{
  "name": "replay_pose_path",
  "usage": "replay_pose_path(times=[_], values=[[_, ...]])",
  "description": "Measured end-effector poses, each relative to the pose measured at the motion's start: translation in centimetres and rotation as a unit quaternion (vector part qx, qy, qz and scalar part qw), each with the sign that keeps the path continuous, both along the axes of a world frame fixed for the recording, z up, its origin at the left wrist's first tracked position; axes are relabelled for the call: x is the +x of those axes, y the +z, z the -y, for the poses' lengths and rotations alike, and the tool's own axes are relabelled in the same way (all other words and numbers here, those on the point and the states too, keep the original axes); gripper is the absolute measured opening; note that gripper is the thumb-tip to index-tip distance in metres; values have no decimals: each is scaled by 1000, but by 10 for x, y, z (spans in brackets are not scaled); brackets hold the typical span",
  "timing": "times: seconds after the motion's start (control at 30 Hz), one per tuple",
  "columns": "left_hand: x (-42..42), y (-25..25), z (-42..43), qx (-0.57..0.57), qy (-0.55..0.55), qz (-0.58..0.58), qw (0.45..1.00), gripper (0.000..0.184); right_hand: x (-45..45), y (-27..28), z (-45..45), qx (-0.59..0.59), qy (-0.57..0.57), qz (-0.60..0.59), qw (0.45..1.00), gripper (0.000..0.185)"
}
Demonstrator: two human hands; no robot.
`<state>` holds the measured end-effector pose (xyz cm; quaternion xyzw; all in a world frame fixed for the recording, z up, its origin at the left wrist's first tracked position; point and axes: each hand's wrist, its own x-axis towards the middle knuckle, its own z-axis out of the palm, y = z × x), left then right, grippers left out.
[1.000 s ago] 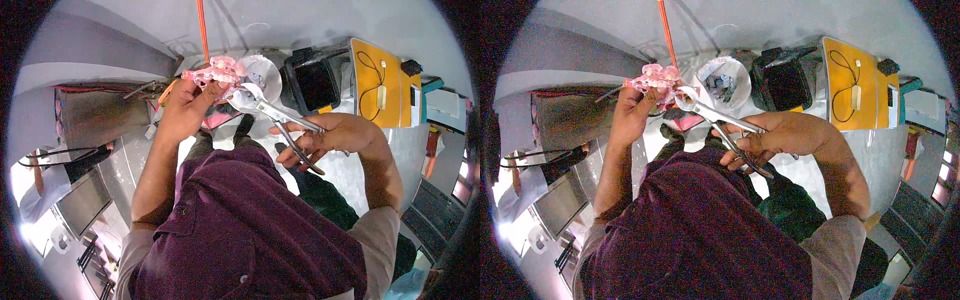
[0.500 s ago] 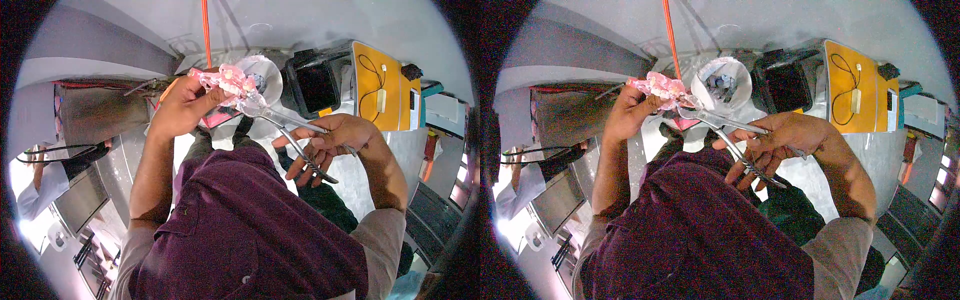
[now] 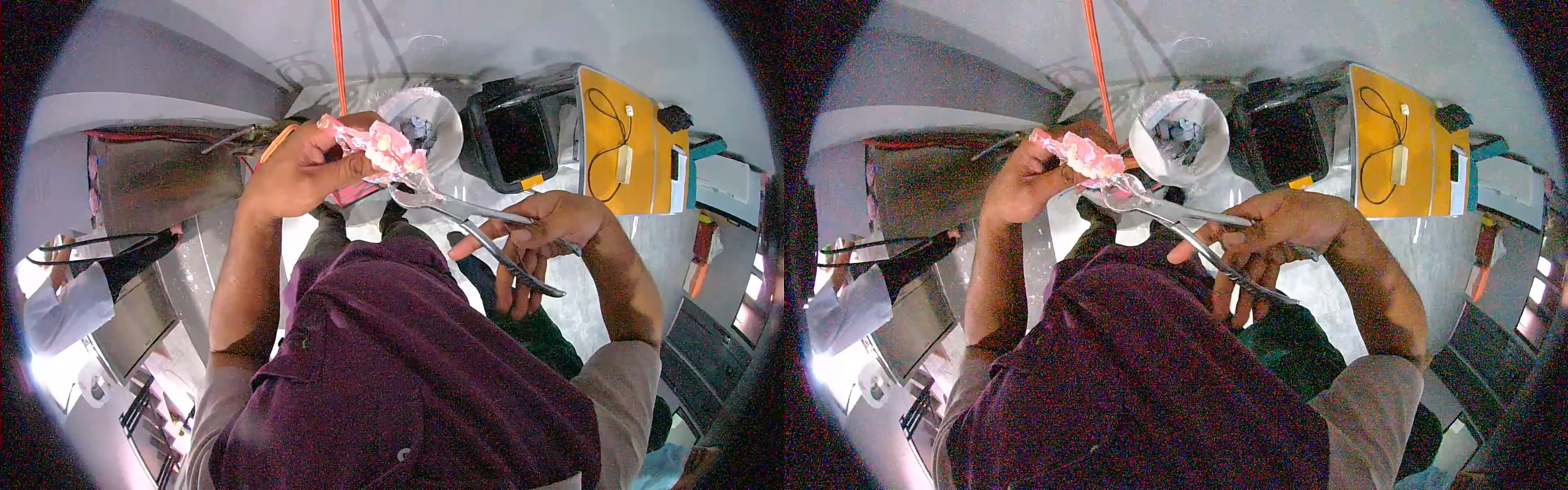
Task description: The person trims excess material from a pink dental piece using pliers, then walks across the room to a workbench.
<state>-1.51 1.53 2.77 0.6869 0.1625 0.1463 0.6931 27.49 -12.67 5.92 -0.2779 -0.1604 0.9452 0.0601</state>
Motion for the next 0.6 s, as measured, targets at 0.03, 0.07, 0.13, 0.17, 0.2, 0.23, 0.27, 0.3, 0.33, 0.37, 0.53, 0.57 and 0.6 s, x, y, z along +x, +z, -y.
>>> replay_pose_path(times=[0.03,0.07,0.13,0.17,0.2,0.23,0.27,0.3,0.33,0.37,0.53,0.57,0.6], values=[[1,1,-2,4,-10,11,1000,18,1,-1,-1,0,1,-1,1000,76],[1,2,-3,6,-21,21,1000,18,1,-1,-2,-5,-7,-7,1000,75],[-1,3,-5,11,-22,7,1000,18,0,2,-3,-9,-15,-12,1000,75],[-2,3,-5,15,-24,-7,1000,18,-2,6,-4,3,-17,16,1000,74],[-1,3,-4,15,-24,-6,1000,18,-5,8,-3,16,-19,44,999,74],[0,3,-3,25,-21,11,999,17,-6,8,-3,15,-20,44,999,74],[0,2,-3,35,-18,29,999,17,-6,8,-2,29,-36,43,998,73],[0,2,-3,36,-18,29,999,17,-7,8,-2,43,-53,43,997,72],[-1,1,-4,30,-19,20,999,16,-6,6,-2,44,-53,44,997,72],[-1,1,-4,24,-20,11,999,16,-5,2,-2,25,-58,26,998,69],[-4,-4,-4,-18,20,-26,999,17,-7,0,5,33,-59,29,997,50],[-6,-9,-4,-57,46,-33,997,18,-10,3,6,10,-84,42,996,50],[-8,-16,-4,-57,46,-33,997,18,-14,5,8,-14,-108,55,993,50]])
